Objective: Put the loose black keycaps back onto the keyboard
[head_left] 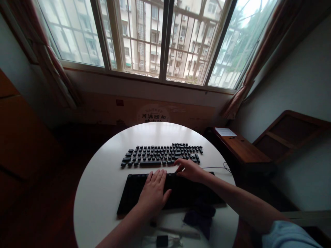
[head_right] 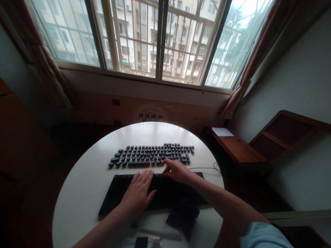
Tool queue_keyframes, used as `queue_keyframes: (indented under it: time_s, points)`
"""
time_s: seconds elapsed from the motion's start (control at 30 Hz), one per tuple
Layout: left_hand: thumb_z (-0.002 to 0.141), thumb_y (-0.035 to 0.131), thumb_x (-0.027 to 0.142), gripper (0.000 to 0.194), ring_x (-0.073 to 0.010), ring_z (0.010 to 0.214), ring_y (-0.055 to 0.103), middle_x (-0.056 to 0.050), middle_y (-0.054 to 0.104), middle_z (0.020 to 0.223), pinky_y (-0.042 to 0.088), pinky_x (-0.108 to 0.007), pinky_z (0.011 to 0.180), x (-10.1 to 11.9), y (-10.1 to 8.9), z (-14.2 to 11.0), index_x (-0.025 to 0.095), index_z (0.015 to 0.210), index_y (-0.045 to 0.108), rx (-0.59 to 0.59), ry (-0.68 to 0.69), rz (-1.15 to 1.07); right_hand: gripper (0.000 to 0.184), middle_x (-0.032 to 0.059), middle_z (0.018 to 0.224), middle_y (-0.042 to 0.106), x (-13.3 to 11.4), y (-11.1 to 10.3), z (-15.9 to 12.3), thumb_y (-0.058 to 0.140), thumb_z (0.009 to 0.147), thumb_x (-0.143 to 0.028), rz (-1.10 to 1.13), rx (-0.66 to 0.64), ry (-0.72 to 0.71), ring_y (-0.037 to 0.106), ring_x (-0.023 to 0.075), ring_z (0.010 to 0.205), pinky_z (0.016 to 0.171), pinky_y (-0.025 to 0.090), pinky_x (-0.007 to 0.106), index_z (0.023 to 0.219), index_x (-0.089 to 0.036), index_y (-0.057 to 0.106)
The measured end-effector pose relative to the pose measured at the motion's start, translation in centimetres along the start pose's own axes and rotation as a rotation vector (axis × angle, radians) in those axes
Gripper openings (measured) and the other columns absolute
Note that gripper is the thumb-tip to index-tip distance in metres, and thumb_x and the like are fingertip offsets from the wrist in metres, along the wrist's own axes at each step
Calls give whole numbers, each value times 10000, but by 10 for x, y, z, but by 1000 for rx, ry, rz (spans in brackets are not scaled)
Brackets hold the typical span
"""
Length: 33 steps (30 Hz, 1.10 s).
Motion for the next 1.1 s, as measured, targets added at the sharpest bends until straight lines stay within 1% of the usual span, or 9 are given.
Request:
queue_keyframes:
  time_s: [0.2,0.33,0.43,0.53,0.6,0.73,0.83,0.97,1.1]
  points:
    - [922,507,439,662,-304,1437,379,-155,450,1531,237,-520,1206,1,1,0,104,1485,413,9,7,17,438,-8,928,782,-10,4,2,694,776,-122,-199,-25,11,720,193,852,758,480,253,1185,-255,616]
    - [914,516,431,652,-313,1421,400,-161,467,1518,244,-522,1198,1,2,1,103,1471,431,29,14,22,523,47,957,775,-26,12,6,673,780,-117,-481,-71,5,714,253,947,772,463,276,1280,-240,579]
    - [911,525,415,643,-320,1414,408,-173,479,1506,245,-523,1196,2,1,1,89,1459,443,23,7,26,634,93,954,760,-38,17,5,640,816,-138,-702,-97,-6,715,272,897,726,452,284,1421,-250,487]
    - [911,531,400,634,-319,1424,395,-172,465,1517,243,-519,1199,3,-3,0,93,1460,445,1,-4,25,787,96,962,754,-45,9,3,666,831,-194,-793,-64,-63,698,273,902,729,451,288,1539,-285,336]
    - [912,536,395,647,-321,1438,376,-175,439,1533,247,-520,1199,4,-6,1,92,1474,429,-30,-11,26,811,86,1044,749,-43,-7,8,711,817,-256,-777,2,-87,669,278,993,781,461,298,1539,-303,345]
    - [924,542,412,642,-357,1444,359,-183,417,1545,264,-589,1167,13,-14,8,164,1502,411,-84,-12,37,426,49,1151,734,-16,-54,47,633,887,-257,-715,167,17,641,246,1080,896,463,312,1307,-323,644]
    - [948,512,485,585,-362,1449,349,-159,410,1555,237,-626,1160,22,-17,18,261,1484,447,-90,21,18,263,47,1103,755,15,-74,91,645,866,-213,-683,160,89,663,241,1061,915,473,305,1091,-275,765]
    - [956,484,533,560,-352,1460,332,-141,404,1562,201,-627,1174,26,-11,25,285,1458,486,-100,-10,-8,247,34,1082,765,47,-73,136,683,832,-195,-642,114,83,684,220,1034,894,491,277,1047,-261,783]
    - [959,484,514,560,-346,1478,293,-123,371,1583,202,-636,1172,22,-4,23,305,1478,452,-98,-7,-13,237,13,1046,773,65,-67,158,702,799,-175,-610,64,62,693,200,1008,858,493,244,997,-267,796]
Point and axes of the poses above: each hand's wrist, its own z-axis towards the middle knuckle, its own y-axis out of the palm, x = y × z, the point moved 2 cm from there along z, towards the middle knuckle
